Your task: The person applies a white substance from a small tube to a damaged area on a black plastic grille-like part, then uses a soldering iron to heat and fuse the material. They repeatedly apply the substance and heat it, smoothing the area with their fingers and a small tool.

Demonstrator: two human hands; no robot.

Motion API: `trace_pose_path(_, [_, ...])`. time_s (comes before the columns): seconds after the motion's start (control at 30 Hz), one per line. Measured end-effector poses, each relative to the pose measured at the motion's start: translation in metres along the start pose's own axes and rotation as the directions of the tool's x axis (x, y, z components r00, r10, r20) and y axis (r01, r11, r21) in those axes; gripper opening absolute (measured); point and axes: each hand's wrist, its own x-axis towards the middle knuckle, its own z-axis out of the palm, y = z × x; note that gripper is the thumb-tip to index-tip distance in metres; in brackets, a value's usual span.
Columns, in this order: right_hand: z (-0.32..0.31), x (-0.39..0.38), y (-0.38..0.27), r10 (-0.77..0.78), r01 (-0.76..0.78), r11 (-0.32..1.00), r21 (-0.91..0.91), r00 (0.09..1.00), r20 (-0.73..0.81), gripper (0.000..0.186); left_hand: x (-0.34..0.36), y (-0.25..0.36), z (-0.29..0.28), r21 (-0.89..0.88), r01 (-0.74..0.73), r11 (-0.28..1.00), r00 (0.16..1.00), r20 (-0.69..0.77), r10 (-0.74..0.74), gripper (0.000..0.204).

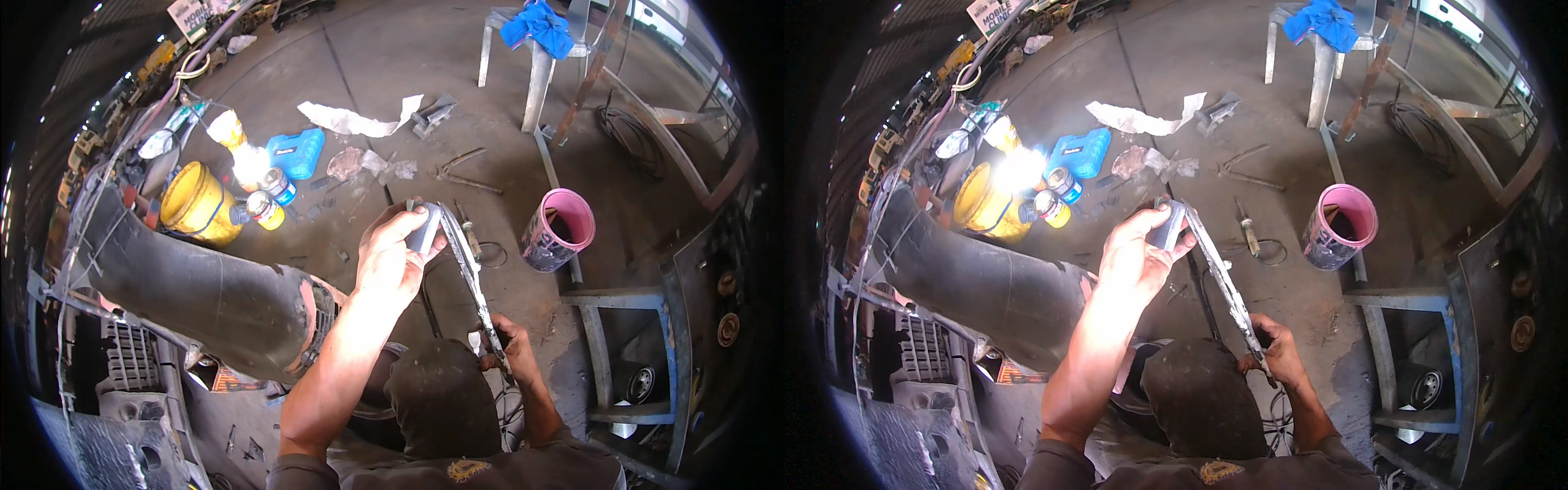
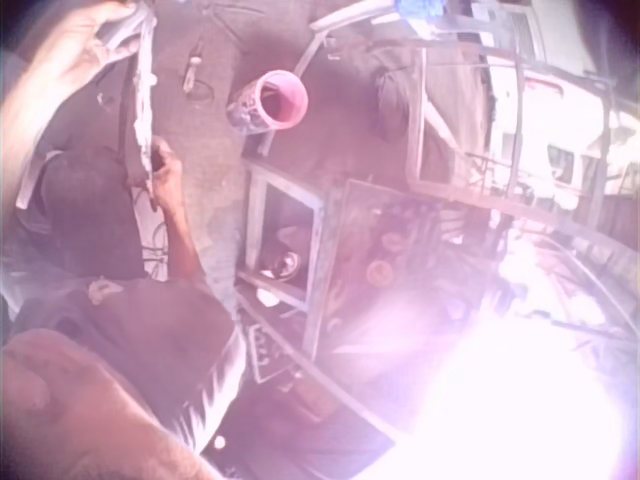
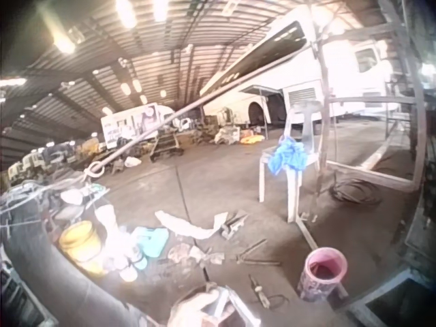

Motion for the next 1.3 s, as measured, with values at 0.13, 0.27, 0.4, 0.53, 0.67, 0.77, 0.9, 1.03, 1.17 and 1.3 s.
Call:
trace_pose_path(0.13, [-0.008,0.005,0.004,0.032,-0.030,0.996,-0.081,0.999,0.026,0.065,0.004,-0.001,0.001,0.000,-0.023,1.000,0.999,-0.022,0.023,0.006])
trace_pose_path(0.27, [-0.009,0.010,0.006,0.031,-0.027,0.993,-0.115,0.999,0.032,0.061,0.010,-0.005,-0.003,-0.047,-0.033,0.998,0.997,-0.073,0.029,0.007])
trace_pose_path(0.4, [-0.009,0.010,0.008,0.061,-0.061,0.994,-0.096,0.998,0.000,0.057,0.011,-0.007,-0.003,-0.028,-0.034,0.999,0.995,-0.092,0.032,0.008])
trace_pose_path(0.53, [-0.009,0.010,0.004,0.041,-0.047,0.984,-0.174,0.998,-0.037,0.049,0.012,-0.009,-0.004,-0.009,-0.044,0.999,0.997,-0.060,0.044,0.009])
trace_pose_path(0.67, [-0.008,0.011,0.020,-0.100,0.079,0.971,-0.227,0.991,-0.083,0.038,0.023,-0.016,-0.015,-0.050,-0.005,0.999,0.999,-0.046,0.003,0.010])
trace_pose_path(0.77, [-0.007,0.009,0.033,0.014,-0.061,0.970,-0.236,0.981,-0.193,0.035,0.022,-0.008,-0.026,-0.012,-0.016,1.000,0.995,-0.100,0.015,0.012])
trace_pose_path(0.9, [-0.045,-0.008,0.081,-0.044,-0.353,0.553,-0.755,0.892,-0.449,0.033,-0.002,0.017,-0.059,0.000,-0.072,0.997,0.993,-0.094,0.072,0.017])
trace_pose_path(1.03, [-0.095,-0.051,0.167,-0.023,-0.475,0.089,-0.875,0.877,-0.479,0.032,-0.036,0.042,-0.134,-0.002,-0.202,0.979,0.964,-0.178,0.198,0.030])
trace_pose_path(1.17, [-0.117,-0.051,0.176,0.087,-0.473,-0.129,-0.872,0.870,-0.485,0.032,-0.066,0.052,-0.214,0.071,-0.245,0.967,0.814,-0.526,0.245,0.051])
trace_pose_path(1.3, [-0.110,0.002,0.145,0.103,-0.401,-0.151,-0.903,0.902,-0.418,0.032,-0.080,0.033,-0.282,0.015,-0.116,0.993,0.720,-0.688,0.094,0.037])
